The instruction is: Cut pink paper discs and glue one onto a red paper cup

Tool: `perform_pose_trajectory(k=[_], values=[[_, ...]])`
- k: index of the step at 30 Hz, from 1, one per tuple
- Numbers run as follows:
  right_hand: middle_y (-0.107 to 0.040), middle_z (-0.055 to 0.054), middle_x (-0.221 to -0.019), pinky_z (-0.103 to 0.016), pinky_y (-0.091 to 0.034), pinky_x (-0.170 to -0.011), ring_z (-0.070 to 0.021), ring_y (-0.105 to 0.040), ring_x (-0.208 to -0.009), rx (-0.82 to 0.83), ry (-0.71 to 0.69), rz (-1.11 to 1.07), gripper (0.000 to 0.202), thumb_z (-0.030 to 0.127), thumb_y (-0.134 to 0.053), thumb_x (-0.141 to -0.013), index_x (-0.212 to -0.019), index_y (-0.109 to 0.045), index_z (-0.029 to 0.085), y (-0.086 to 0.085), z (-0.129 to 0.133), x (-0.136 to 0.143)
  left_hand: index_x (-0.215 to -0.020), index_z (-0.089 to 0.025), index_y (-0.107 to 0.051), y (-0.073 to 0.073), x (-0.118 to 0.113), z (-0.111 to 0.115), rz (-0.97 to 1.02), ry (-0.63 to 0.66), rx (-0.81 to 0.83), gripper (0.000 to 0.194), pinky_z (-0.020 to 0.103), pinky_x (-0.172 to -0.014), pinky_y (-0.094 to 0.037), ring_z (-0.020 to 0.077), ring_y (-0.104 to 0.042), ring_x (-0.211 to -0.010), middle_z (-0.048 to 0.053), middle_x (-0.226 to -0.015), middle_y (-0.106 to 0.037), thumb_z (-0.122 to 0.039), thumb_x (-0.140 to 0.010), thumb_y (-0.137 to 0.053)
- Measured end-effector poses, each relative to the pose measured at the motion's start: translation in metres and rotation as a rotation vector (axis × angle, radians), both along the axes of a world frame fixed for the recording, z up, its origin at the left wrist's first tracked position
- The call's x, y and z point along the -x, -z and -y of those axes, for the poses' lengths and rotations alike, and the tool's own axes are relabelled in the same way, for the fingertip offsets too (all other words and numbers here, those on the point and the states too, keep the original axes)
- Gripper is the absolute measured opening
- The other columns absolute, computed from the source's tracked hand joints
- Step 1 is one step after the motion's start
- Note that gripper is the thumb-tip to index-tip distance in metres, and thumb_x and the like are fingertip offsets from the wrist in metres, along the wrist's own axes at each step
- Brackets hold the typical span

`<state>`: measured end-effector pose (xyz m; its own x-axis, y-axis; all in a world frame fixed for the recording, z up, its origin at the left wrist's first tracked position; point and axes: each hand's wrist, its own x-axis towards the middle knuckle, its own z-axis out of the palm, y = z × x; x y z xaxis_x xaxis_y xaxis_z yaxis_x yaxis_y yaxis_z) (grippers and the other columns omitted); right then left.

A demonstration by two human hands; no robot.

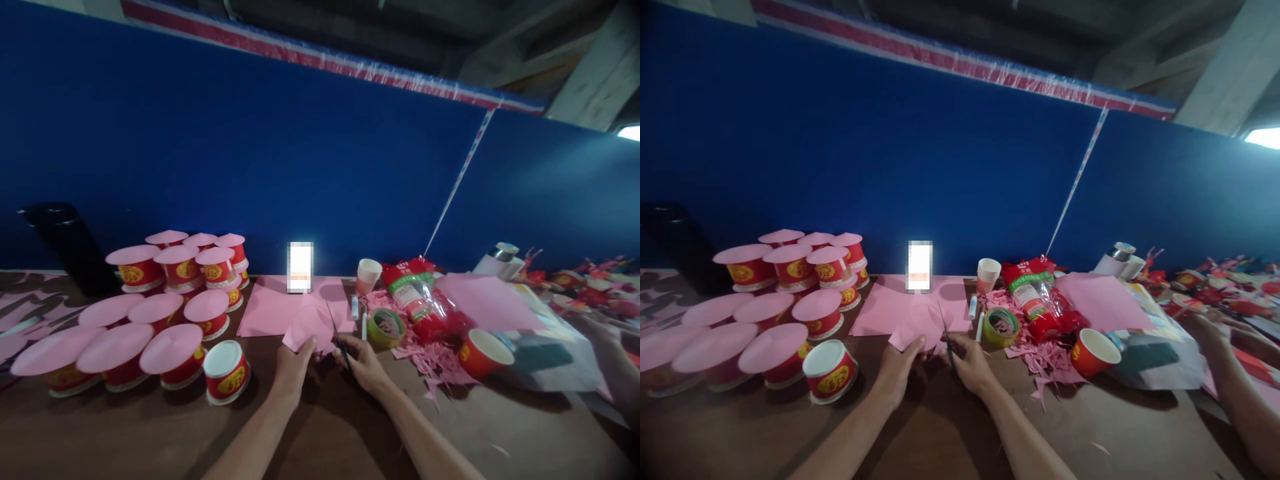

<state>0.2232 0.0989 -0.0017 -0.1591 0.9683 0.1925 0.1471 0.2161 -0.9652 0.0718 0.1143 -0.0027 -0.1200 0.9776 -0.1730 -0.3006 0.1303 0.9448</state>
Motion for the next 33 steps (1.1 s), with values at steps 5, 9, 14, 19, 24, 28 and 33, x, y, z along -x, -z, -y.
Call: perform_pose_trajectory(k=[5,9,14,19,24,28,33], values=[[-0.049,0.002,-0.056,-0.020,-0.040,-0.050,-0.0099,-0.044,-0.052,0.004,-0.008,-0.018,0.034,0.036,-0.060,-0.074,-0.100,-0.062,0.013,0.0011,0.0000,0.0004,-0.081,-0.008,-0.064,-0.0032,-0.0007,0.0008,0.017,0.002,0.006,0.035,0.024,-0.050,-0.047,0.0139,-0.058,-0.051,0.005,-0.060,-0.065,-0.032,-0.056,-0.070],[-0.049,0.002,-0.055,-0.022,-0.041,-0.052,-0.0114,-0.046,-0.054,-0.003,0.011,0.003,0.035,0.036,-0.060,-0.074,-0.100,-0.063,0.013,-0.0013,0.0005,0.0004,-0.079,-0.008,-0.064,-0.0023,-0.0005,0.0000,0.025,0.004,0.008,0.033,0.023,-0.048,-0.047,0.0134,-0.057,-0.049,0.004,-0.059,-0.064,-0.031,-0.056,-0.070],[-0.052,0.001,-0.059,-0.022,-0.040,-0.053,-0.0116,-0.046,-0.057,-0.020,0.018,0.023,0.033,0.036,-0.061,-0.073,-0.096,-0.065,0.013,-0.0056,0.0016,0.0011,-0.081,-0.009,-0.064,-0.0014,-0.0001,0.0002,0.026,0.004,-0.017,0.034,0.024,-0.051,-0.047,0.0139,-0.058,-0.052,0.004,-0.063,-0.065,-0.031,-0.057,-0.070],[-0.052,0.000,-0.060,-0.021,-0.039,-0.051,-0.0115,-0.045,-0.057,-0.017,0.031,0.051,0.032,0.035,-0.060,-0.073,-0.096,-0.065,0.013,-0.0050,0.0015,0.0005,-0.082,-0.008,-0.063,-0.0060,0.0007,0.0021,0.006,-0.001,-0.022,0.035,0.023,-0.049,-0.046,0.0137,-0.057,-0.051,0.004,-0.061,-0.065,-0.031,-0.057,-0.070],[-0.051,0.000,-0.059,-0.021,-0.039,-0.052,-0.0115,-0.045,-0.058,-0.017,0.043,0.040,0.034,0.035,-0.059,-0.074,-0.098,-0.064,0.012,-0.0027,0.0005,0.0001,-0.082,-0.008,-0.063,-0.0078,0.0010,0.0031,0.007,0.006,-0.030,0.034,0.022,-0.049,-0.045,0.0134,-0.057,-0.052,0.004,-0.061,-0.064,-0.032,-0.059,-0.069],[-0.053,-0.001,-0.062,-0.021,-0.039,-0.050,-0.0112,-0.045,-0.057,-0.013,0.046,0.058,0.036,0.037,-0.059,-0.073,-0.097,-0.064,0.011,-0.0044,0.0009,0.0009,-0.079,-0.007,-0.063,-0.0046,0.0005,0.0021,-0.005,-0.001,-0.010,0.033,0.023,-0.049,-0.046,0.0140,-0.057,-0.052,0.004,-0.059,-0.064,-0.033,-0.059,-0.070],[-0.052,-0.001,-0.061,-0.020,-0.039,-0.048,-0.0112,-0.045,-0.056,-0.011,0.049,0.060,0.036,0.039,-0.060,-0.072,-0.096,-0.065,0.013,-0.0068,0.0018,0.0014,-0.081,-0.007,-0.064,-0.0022,0.0005,0.0008,0.016,-0.003,-0.017,0.036,0.023,-0.049,-0.046,0.0139,-0.057,-0.051,0.005,-0.061,-0.065,-0.034,-0.058,-0.070]])
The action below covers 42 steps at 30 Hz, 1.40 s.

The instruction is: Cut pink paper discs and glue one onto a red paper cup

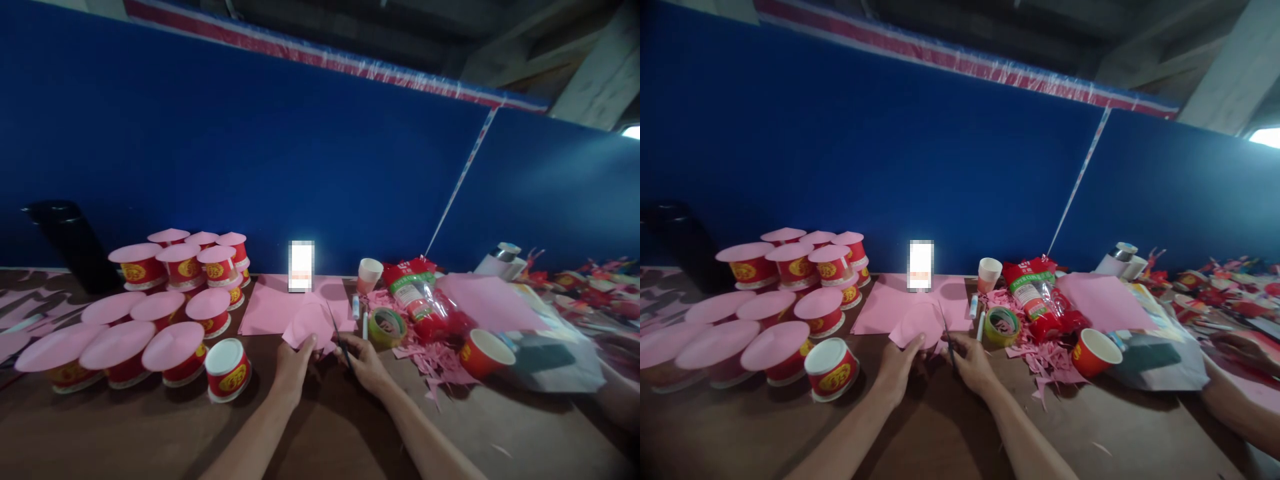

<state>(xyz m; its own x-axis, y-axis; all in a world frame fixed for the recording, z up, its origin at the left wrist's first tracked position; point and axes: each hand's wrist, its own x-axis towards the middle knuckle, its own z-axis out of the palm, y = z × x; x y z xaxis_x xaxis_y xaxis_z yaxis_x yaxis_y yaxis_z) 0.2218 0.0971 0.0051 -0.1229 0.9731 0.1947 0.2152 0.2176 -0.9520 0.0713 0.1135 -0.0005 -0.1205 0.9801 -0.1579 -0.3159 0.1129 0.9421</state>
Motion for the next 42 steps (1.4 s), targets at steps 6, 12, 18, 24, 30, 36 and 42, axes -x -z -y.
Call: perform_pose_trajectory(k=[6,12,18,24,30,36,42], values=[[-0.054,-0.001,-0.061,-0.021,-0.039,-0.049,-0.0107,-0.045,-0.054,0.011,-0.002,0.004,0.039,0.041,-0.059,-0.072,-0.098,-0.065,0.013,0.0003,0.0000,-0.0004,-0.077,-0.007,-0.065,-0.0034,0.0005,0.0006,0.003,-0.009,0.011,0.035,0.023,-0.049,-0.045,0.0144,-0.057,-0.050,0.005,-0.059,-0.065,-0.034,-0.056,-0.071],[-0.055,-0.001,-0.060,-0.022,-0.041,-0.049,-0.0122,-0.048,-0.056,0.008,0.013,0.007,0.039,0.042,-0.059,-0.071,-0.097,-0.066,0.014,0.0037,-0.0015,-0.0006,-0.080,-0.007,-0.065,-0.0018,0.0003,0.0002,-0.015,-0.020,-0.002,0.036,0.024,-0.051,-0.046,0.0144,-0.058,-0.053,0.006,-0.063,-0.066,-0.034,-0.057,-0.070],[-0.056,-0.001,-0.060,-0.022,-0.042,-0.050,-0.0130,-0.049,-0.058,-0.001,0.014,0.014,0.038,0.041,-0.060,-0.071,-0.097,-0.066,0.014,0.0031,-0.0014,-0.0008,-0.081,-0.007,-0.065,-0.0005,0.0009,0.0006,-0.015,-0.005,0.004,0.037,0.023,-0.047,-0.044,0.0129,-0.056,-0.048,0.004,-0.058,-0.064,-0.036,-0.058,-0.070],[-0.055,-0.001,-0.060,-0.022,-0.041,-0.049,-0.0126,-0.048,-0.057,0.009,0.018,0.002,0.039,0.041,-0.060,-0.071,-0.099,-0.065,0.014,0.0041,-0.0012,-0.0009,-0.077,-0.007,-0.065,-0.0022,0.0017,-0.0002,-0.021,-0.012,0.015,0.036,0.022,-0.045,-0.042,0.0126,-0.055,-0.046,0.004,-0.055,-0.063,-0.038,-0.058,-0.069],[-0.052,0.000,-0.059,-0.020,-0.038,-0.047,-0.0099,-0.043,-0.052,0.027,0.008,-0.006,0.038,0.038,-0.061,-0.071,-0.099,-0.064,0.013,0.0035,-0.0009,-0.0004,-0.078,-0.007,-0.065,-0.0014,0.0019,-0.0004,-0.009,0.000,0.002,0.038,0.023,-0.046,-0.043,0.0126,-0.055,-0.046,0.004,-0.055,-0.063,-0.039,-0.057,-0.069],[-0.053,0.000,-0.060,-0.021,-0.039,-0.049,-0.0103,-0.044,-0.054,0.015,-0.014,-0.014,0.037,0.039,-0.061,-0.072,-0.097,-0.064,0.013,0.0037,-0.0016,-0.0017,-0.084,-0.006,-0.064,0.0004,0.0016,0.0002,-0.035,0.022,0.001,0.036,0.022,-0.048,-0.045,0.0131,-0.057,-0.050,0.006,-0.062,-0.065,-0.034,-0.061,-0.067],[-0.053,0.001,-0.061,-0.020,-0.039,-0.050,-0.0090,-0.043,-0.051,0.020,-0.042,-0.056,0.033,0.036,-0.061,-0.073,-0.097,-0.063,0.014,0.0072,-0.0022,-0.0032,-0.083,-0.006,-0.064,-0.0045,0.0007,0.0018,-0.028,0.022,0.020,0.034,0.022,-0.046,-0.044,0.0132,-0.056,-0.049,0.005,-0.059,-0.064,-0.032,-0.060,-0.068]])
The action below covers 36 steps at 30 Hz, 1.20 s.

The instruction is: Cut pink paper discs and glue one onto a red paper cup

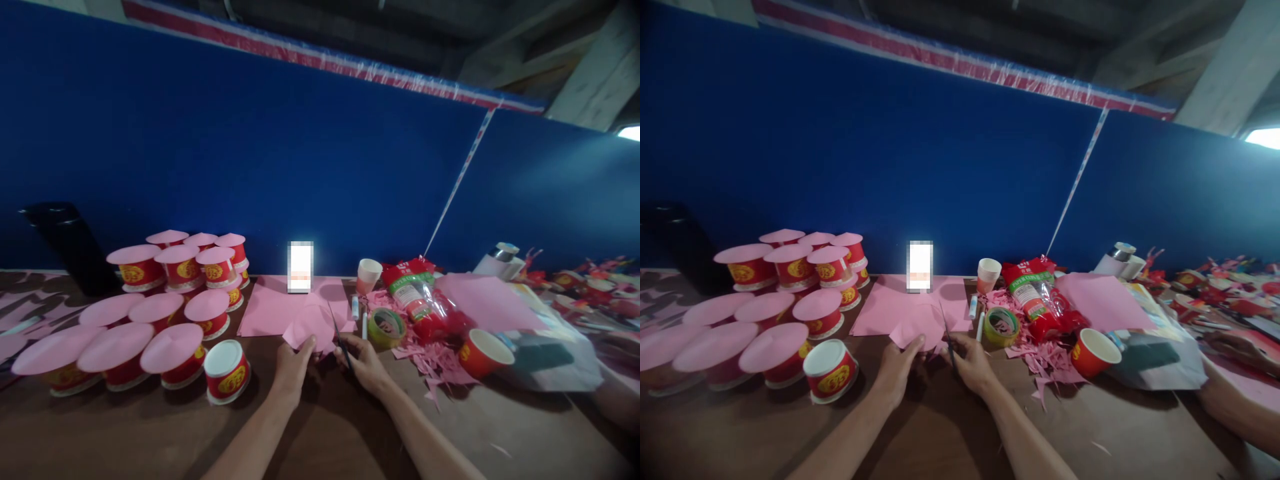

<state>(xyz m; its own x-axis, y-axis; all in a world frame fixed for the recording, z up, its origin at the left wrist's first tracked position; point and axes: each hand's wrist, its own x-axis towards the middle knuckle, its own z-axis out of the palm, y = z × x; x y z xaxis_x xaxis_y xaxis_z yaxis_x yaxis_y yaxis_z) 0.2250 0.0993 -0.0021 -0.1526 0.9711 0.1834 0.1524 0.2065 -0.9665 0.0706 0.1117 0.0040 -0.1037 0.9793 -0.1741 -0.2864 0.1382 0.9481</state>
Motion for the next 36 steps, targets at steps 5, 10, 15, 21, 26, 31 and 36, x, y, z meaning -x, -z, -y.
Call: perform_pose_trajectory(k=[5,10,15,21,26,31,36], values=[[-0.050,0.002,-0.059,-0.019,-0.037,-0.048,-0.0093,-0.041,-0.052,-0.006,-0.010,-0.007,0.031,0.035,-0.061,-0.074,-0.095,-0.064,0.013,-0.0019,0.0002,0.0008,-0.084,-0.007,-0.064,-0.0018,0.0001,0.0001,0.000,-0.001,0.001,0.034,0.022,-0.047,-0.044,0.0132,-0.057,-0.049,0.005,-0.060,-0.065,-0.031,-0.060,-0.068],[-0.048,0.002,-0.059,-0.019,-0.035,-0.048,-0.0093,-0.040,-0.054,-0.021,-0.009,-0.010,0.027,0.031,-0.060,-0.074,-0.095,-0.064,0.014,-0.0005,-0.0002,0.0001,-0.082,-0.006,-0.064,0.0007,0.0004,-0.0010,-0.027,-0.005,-0.006,0.033,0.022,-0.046,-0.043,0.0128,-0.055,-0.048,0.005,-0.058,-0.064,-0.032,-0.061,-0.067],[-0.049,0.001,-0.061,-0.019,-0.034,-0.047,-0.0091,-0.039,-0.053,-0.027,0.006,0.005,0.026,0.031,-0.060,-0.074,-0.094,-0.064,0.014,-0.0011,-0.0001,0.0004,-0.079,-0.006,-0.064,0.0029,0.0002,-0.0021,-0.028,0.001,-0.004,0.032,0.022,-0.046,-0.043,0.0125,-0.055,-0.048,0.005,-0.058,-0.063,-0.033,-0.062,-0.066],[-0.051,0.000,-0.063,-0.019,-0.034,-0.047,-0.0091,-0.039,-0.054,-0.039,0.007,0.021,0.026,0.031,-0.060,-0.074,-0.093,-0.065,0.014,-0.0038,0.0009,0.0010,-0.077,-0.006,-0.064,0.0010,0.0003,-0.0015,-0.036,-0.001,-0.007,0.029,0.021,-0.046,-0.043,0.0114,-0.053,-0.047,0.004,-0.056,-0.062,-0.032,-0.063,-0.066],[-0.051,0.000,-0.061,-0.019,-0.035,-0.047,-0.0093,-0.041,-0.053,-0.014,0.031,0.008,0.030,0.034,-0.059,-0.074,-0.095,-0.065,0.013,-0.0018,0.0005,0.0013,-0.077,-0.006,-0.064,0.0007,0.0010,-0.0011,-0.046,-0.001,-0.010,0.030,0.022,-0.047,-0.044,0.0125,-0.055,-0.049,0.005,-0.058,-0.063,-0.033,-0.063,-0.065],[-0.051,0.001,-0.059,-0.020,-0.035,-0.046,-0.0094,-0.041,-0.051,-0.002,0.049,0.031,0.033,0.036,-0.060,-0.072,-0.094,-0.065,0.013,-0.0030,0.0009,0.0018,-0.076,-0.006,-0.065,0.0032,0.0015,-0.0018,-0.036,-0.012,-0.005,0.031,0.022,-0.047,-0.044,0.0132,-0.056,-0.049,0.006,-0.058,-0.063,-0.034,-0.062,-0.066],[-0.049,0.001,-0.059,-0.019,-0.034,-0.045,-0.0090,-0.039,-0.052,0.000,0.049,0.039,0.034,0.036,-0.060,-0.073,-0.096,-0.064,0.011,-0.0025,0.0011,0.0007,-0.072,-0.007,-0.064,0.0032,0.0018,-0.0024,-0.043,-0.014,-0.017,0.029,0.021,-0.044,-0.042,0.0120,-0.053,-0.045,0.003,-0.053,-0.060,-0.034,-0.063,-0.066]])
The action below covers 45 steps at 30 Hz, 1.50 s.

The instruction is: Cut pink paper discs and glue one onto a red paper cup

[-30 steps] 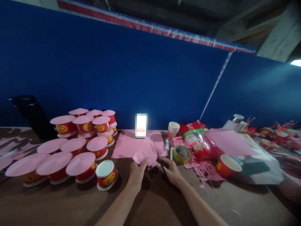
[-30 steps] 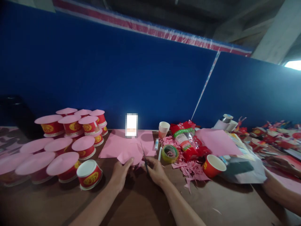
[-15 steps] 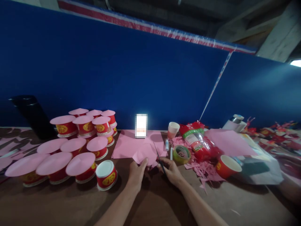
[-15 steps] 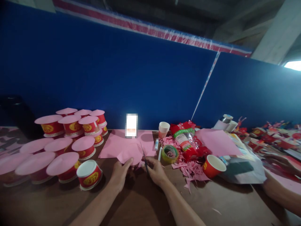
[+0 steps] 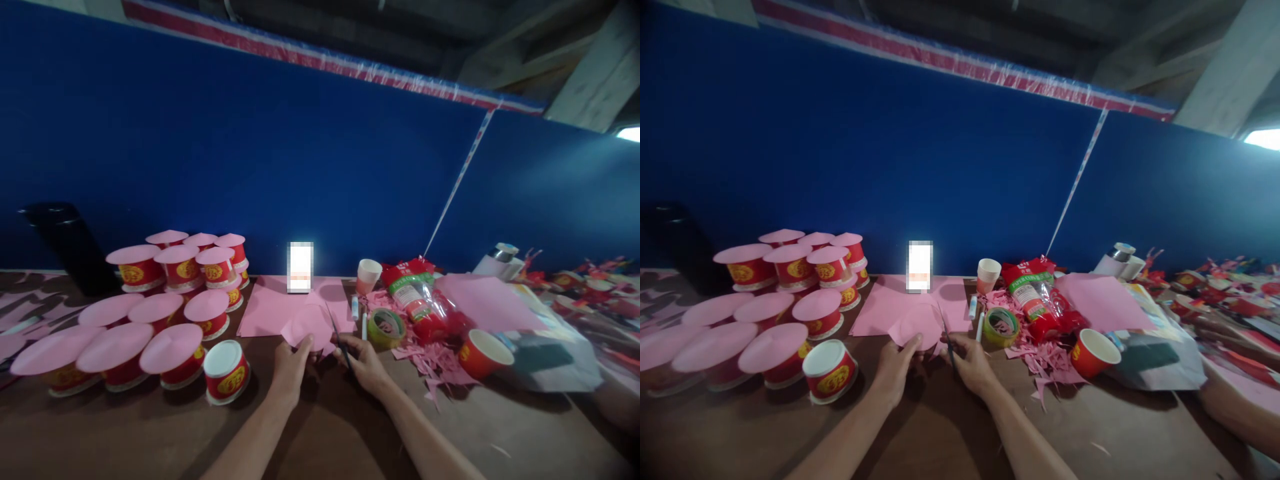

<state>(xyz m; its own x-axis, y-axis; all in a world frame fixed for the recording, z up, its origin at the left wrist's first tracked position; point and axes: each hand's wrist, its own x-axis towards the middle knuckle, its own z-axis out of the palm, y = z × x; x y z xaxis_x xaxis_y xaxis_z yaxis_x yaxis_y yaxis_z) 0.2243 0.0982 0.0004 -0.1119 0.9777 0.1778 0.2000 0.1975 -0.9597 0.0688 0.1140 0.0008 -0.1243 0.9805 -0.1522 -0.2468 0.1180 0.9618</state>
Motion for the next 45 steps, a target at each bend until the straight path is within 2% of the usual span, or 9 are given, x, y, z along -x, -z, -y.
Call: perform_pose_trajectory(k=[7,15,28,33,35,37,40,42,45], values=[[-0.050,0.001,-0.059,-0.020,-0.035,-0.046,-0.0091,-0.040,-0.052,0.002,0.000,-0.001,0.035,0.038,-0.060,-0.072,-0.094,-0.065,0.012,-0.003,0.001,0.002,-0.076,-0.006,-0.065,-0.004,0.000,0.001,0.026,-0.006,0.023,0.031,0.022,-0.046,-0.043,0.0116,-0.053,-0.045,0.003,-0.053,-0.061,-0.033,-0.061,-0.066],[-0.053,0.000,-0.058,-0.020,-0.038,-0.045,-0.0103,-0.044,-0.052,0.002,0.012,0.008,0.036,0.040,-0.060,-0.071,-0.095,-0.066,0.013,-0.001,0.000,0.001,-0.076,-0.007,-0.063,0.005,0.000,-0.002,0.043,0.009,0.024,0.032,0.022,-0.046,-0.043,0.0120,-0.054,-0.047,0.004,-0.058,-0.062,-0.036,-0.062,-0.067],[-0.047,0.004,-0.057,-0.019,-0.032,-0.040,-0.0071,-0.041,-0.042,0.115,0.013,-0.059,0.035,0.038,-0.059,-0.073,-0.098,-0.060,0.014,0.006,-0.001,0.000,-0.072,-0.008,-0.061,0.002,0.002,0.000,0.009,0.023,0.020,0.028,0.020,-0.043,-0.041,0.0105,-0.052,-0.043,0.001,-0.050,-0.057,-0.035,-0.065,-0.065],[-0.046,0.006,-0.055,-0.020,-0.034,-0.041,-0.0093,-0.044,-0.045,0.040,0.119,-0.152,0.039,0.039,-0.057,-0.073,-0.103,-0.050,0.015,0.004,-0.004,0.000,-0.082,-0.008,-0.061,0.001,0.003,-0.002,0.057,-0.005,0.010,0.030,0.022,-0.046,-0.046,0.0115,-0.055,-0.047,0.003,-0.059,-0.061,-0.032,-0.065,-0.066],[-0.046,0.006,-0.055,-0.020,-0.034,-0.043,-0.0100,-0.044,-0.046,-0.044,0.202,-0.114,0.034,0.037,-0.057,-0.074,-0.099,-0.047,0.016,0.003,-0.005,-0.002,-0.083,-0.008,-0.061,0.000,0.003,-0.003,0.083,-0.029,0.029,0.029,0.023,-0.049,-0.048,0.0123,-0.058,-0.051,0.005,-0.065,-0.064,-0.029,-0.064,-0.067],[-0.043,0.006,-0.055,-0.020,-0.032,-0.045,-0.0097,-0.041,-0.048,-0.133,0.280,0.006,0.021,0.034,-0.057,-0.073,-0.081,-0.048,0.018,0.004,-0.005,-0.005,-0.083,-0.008,-0.062,0.000,0.004,-0.004,0.096,-0.051,0.048,0.028,0.024,-0.052,-0.050,0.0127,-0.059,-0.053,0.007,-0.070,-0.065,-0.026,-0.063,-0.068],[-0.036,0.006,-0.053,-0.021,-0.028,-0.047,-0.0091,-0.035,-0.050,-0.222,0.349,0.238,0.025,0.030,-0.056,-0.072,-0.058,-0.039,0.019,0.004,-0.005,-0.008,-0.080,-0.009,-0.062,0.001,0.004,-0.006,0.092,-0.064,0.063,0.027,0.023,-0.051,-0.050,0.0116,-0.059,-0.050,0.006,-0.068,-0.065,-0.025,-0.060,-0.070],[-0.036,0.006,-0.053,-0.021,-0.027,-0.048,-0.0094,-0.034,-0.050,-0.241,0.366,0.318,0.025,0.028,-0.054,-0.073,-0.056,-0.038,0.019,0.004,-0.004,-0.008,-0.080,-0.009,-0.063,0.002,0.005,-0.007,0.096,-0.070,0.058,0.028,0.023,-0.049,-0.050,0.0113,-0.059,-0.050,0.006,-0.068,-0.065,-0.025,-0.058,-0.071],[-0.043,0.004,-0.056,-0.022,-0.031,-0.051,-0.0107,-0.038,-0.053,-0.255,0.395,0.313,0.015,0.026,-0.052,-0.073,-0.062,-0.044,0.019,0.004,-0.005,-0.009,-0.079,-0.009,-0.063,0.002,0.006,-0.007,0.118,-0.075,0.041,0.028,0.022,-0.049,-0.049,0.0111,-0.059,-0.049,0.005,-0.068,-0.065,-0.025,-0.057,-0.072]])
